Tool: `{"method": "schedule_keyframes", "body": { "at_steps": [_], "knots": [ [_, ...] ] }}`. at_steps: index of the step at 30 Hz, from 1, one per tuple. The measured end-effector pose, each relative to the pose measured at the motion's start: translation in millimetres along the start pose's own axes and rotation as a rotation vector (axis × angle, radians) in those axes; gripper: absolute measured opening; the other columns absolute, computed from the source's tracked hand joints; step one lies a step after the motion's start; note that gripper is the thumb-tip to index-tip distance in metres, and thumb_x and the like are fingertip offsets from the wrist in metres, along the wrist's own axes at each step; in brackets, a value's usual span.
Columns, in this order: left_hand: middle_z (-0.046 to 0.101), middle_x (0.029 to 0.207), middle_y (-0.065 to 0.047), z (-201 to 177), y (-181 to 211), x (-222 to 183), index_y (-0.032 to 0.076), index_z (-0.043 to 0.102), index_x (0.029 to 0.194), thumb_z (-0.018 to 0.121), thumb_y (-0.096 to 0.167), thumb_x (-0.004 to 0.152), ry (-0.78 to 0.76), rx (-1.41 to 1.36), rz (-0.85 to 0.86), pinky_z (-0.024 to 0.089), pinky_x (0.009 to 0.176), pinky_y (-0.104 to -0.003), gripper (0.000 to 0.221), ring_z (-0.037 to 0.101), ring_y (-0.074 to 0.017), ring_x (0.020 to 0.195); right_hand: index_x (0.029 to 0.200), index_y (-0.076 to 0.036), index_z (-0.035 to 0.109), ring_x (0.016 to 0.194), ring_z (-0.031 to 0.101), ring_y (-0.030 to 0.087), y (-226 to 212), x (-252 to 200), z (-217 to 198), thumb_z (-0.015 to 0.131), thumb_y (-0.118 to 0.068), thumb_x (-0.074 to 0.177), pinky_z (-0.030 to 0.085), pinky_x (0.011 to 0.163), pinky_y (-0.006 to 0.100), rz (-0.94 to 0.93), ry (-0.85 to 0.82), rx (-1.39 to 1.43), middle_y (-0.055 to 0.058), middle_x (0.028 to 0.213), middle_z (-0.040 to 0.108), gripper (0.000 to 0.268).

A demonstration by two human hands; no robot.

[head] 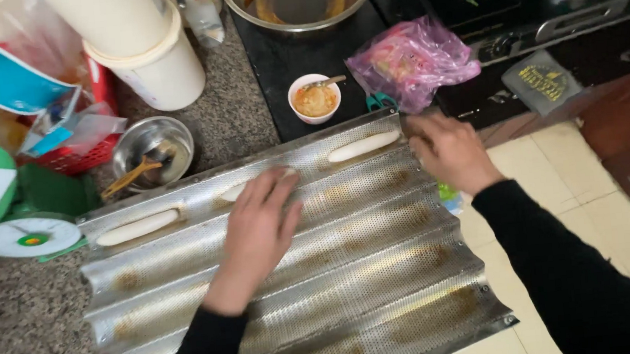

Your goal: Shaping dough balls into elongated loaves and arranging them on a baking tray.

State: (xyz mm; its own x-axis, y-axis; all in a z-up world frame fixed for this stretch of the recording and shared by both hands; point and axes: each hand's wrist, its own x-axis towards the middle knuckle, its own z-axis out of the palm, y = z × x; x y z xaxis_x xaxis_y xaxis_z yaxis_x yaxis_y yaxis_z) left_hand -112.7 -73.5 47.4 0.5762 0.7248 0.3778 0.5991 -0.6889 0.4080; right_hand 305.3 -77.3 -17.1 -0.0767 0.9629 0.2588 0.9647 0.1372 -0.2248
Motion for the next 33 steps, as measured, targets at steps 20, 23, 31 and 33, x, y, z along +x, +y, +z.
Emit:
{"method": "schedule_keyframes", "body": {
  "at_steps": [20, 23, 31, 33],
  "knots": [
    [0.076, 0.147, -0.01, -182.7, -87.1, -437.1, 0.014, 0.075, 0.148, 0.071, 0.035, 0.107, 0.24, -0.087, -0.61, 0.044, 0.122, -0.044, 0.046, 0.067, -0.0318, 0.137, 0.147, -0.01, 0.07, 0.128, 0.074, 0.033, -596.5, -131.7, 3.2, 0.062, -0.03, 0.115, 0.054, 0.11, 0.044, -0.555, -0.223, 0.845, 0.012, 0.139, 0.079, 0.038],
    [0.08, 0.14, -0.01, -211.8, -133.7, -486.8, 0.013, 0.076, 0.144, 0.071, 0.034, 0.107, 0.261, -0.044, -0.603, 0.045, 0.116, -0.044, 0.042, 0.071, -0.0323, 0.131, 0.156, -0.011, 0.064, 0.135, 0.075, 0.03, -671.3, -143.2, 38.9, 0.061, -0.032, 0.116, 0.054, 0.115, 0.042, -0.523, -0.289, 0.945, 0.008, 0.146, 0.08, 0.045],
    [0.081, 0.137, -0.012, -310.9, -268.7, -580.2, 0.013, 0.078, 0.144, 0.069, 0.04, 0.108, 0.22, -0.104, -0.786, 0.049, 0.116, -0.042, 0.046, 0.069, -0.0343, 0.133, 0.173, -0.012, 0.041, 0.169, 0.033, 0.032, -793.9, -152.7, 204.5, 0.051, -0.046, 0.117, 0.037, 0.133, 0.052, -0.275, -0.786, 0.676, 0.01, 0.182, 0.039, 0.067],
    [0.082, 0.132, -0.018, -340.8, -294.5, -585.0, 0.013, 0.082, 0.139, 0.078, 0.034, 0.109, 0.21, -0.13, -0.836, 0.052, 0.117, -0.059, 0.037, 0.071, -0.0475, 0.132, 0.18, -0.008, 0.029, 0.176, 0.005, 0.043, -802.0, -149.3, 225.4, 0.04, -0.056, 0.123, 0.001, 0.139, 0.073, -0.265, -0.95, 0.461, 0.018, 0.191, 0.012, 0.074]
  ]
}}
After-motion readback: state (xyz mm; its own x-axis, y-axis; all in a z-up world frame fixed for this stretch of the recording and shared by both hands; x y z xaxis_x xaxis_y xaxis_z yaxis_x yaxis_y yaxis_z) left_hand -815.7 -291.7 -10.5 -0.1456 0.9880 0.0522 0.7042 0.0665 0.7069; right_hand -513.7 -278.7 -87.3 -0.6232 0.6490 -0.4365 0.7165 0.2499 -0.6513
